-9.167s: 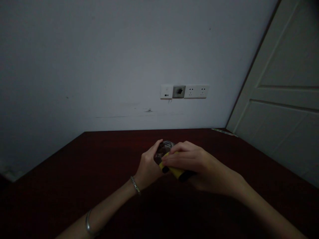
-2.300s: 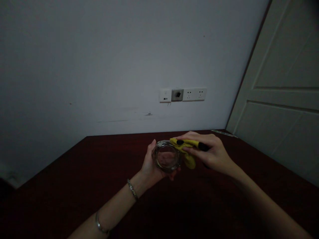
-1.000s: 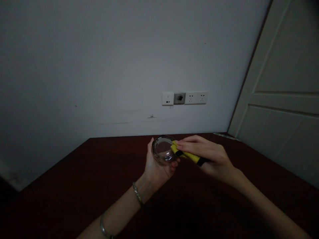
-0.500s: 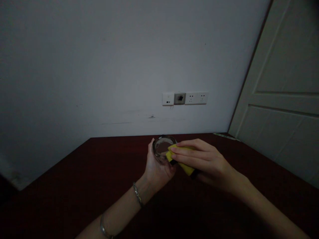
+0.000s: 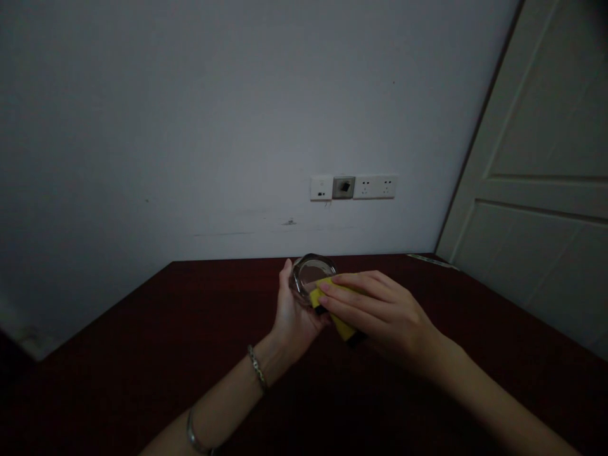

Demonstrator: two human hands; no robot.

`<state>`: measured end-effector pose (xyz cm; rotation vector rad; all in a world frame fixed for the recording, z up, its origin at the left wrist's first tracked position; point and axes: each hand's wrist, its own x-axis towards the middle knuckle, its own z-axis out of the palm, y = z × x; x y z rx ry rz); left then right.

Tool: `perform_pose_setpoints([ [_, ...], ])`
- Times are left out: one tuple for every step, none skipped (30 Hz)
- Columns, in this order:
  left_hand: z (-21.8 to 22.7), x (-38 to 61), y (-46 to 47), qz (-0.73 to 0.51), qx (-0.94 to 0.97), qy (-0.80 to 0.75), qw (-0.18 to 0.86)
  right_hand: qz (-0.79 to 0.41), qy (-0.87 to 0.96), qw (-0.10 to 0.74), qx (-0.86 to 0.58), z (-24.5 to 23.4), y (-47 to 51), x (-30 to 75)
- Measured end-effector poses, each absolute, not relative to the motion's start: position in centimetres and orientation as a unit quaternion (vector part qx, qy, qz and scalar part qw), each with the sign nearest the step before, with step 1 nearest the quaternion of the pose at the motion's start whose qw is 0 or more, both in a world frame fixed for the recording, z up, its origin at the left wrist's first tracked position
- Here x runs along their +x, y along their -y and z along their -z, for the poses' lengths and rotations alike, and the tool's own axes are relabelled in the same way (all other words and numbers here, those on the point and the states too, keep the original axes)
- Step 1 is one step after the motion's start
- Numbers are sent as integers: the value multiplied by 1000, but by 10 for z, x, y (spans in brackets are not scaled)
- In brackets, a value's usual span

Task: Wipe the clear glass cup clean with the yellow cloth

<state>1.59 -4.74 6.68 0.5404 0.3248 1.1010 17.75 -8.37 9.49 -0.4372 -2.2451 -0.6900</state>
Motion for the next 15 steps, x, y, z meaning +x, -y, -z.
perform_pose_setpoints([
  [-66,16,47,-518,263,-154,799,270,873,370,-170,-94,84,177],
  [-65,17,47,-523,271,-158,793,270,871,373,-169,-93,84,176],
  [-65,17,48,-530,272,-163,786,268,871,376,-170,-92,84,175],
  [-65,18,49,-536,269,-171,781,265,870,378,-172,-91,84,175],
  [-65,19,49,-541,263,-180,778,264,869,381,-173,-91,85,174],
  [-66,20,50,-543,257,-190,777,265,867,384,-173,-91,85,173],
  [-66,21,51,-541,251,-197,778,267,866,386,-173,-91,86,172],
  [-67,22,52,-537,249,-201,780,271,864,387,-173,-91,86,172],
  [-67,23,53,-531,250,-204,784,275,863,388,-171,-91,87,171],
  [-68,24,53,-524,252,-204,787,281,861,390,-168,-91,87,170],
  [-68,24,53,-520,254,-204,790,285,859,390,-167,-91,88,170],
  [-68,25,54,-517,254,-204,791,289,858,390,-167,-91,88,169],
  [-68,25,54,-517,254,-204,791,293,857,391,-165,-91,88,169],
  [-68,25,54,-517,254,-203,792,297,857,389,-163,-91,88,169],
  [-68,25,55,-517,256,-199,792,302,858,384,-160,-91,89,169],
])
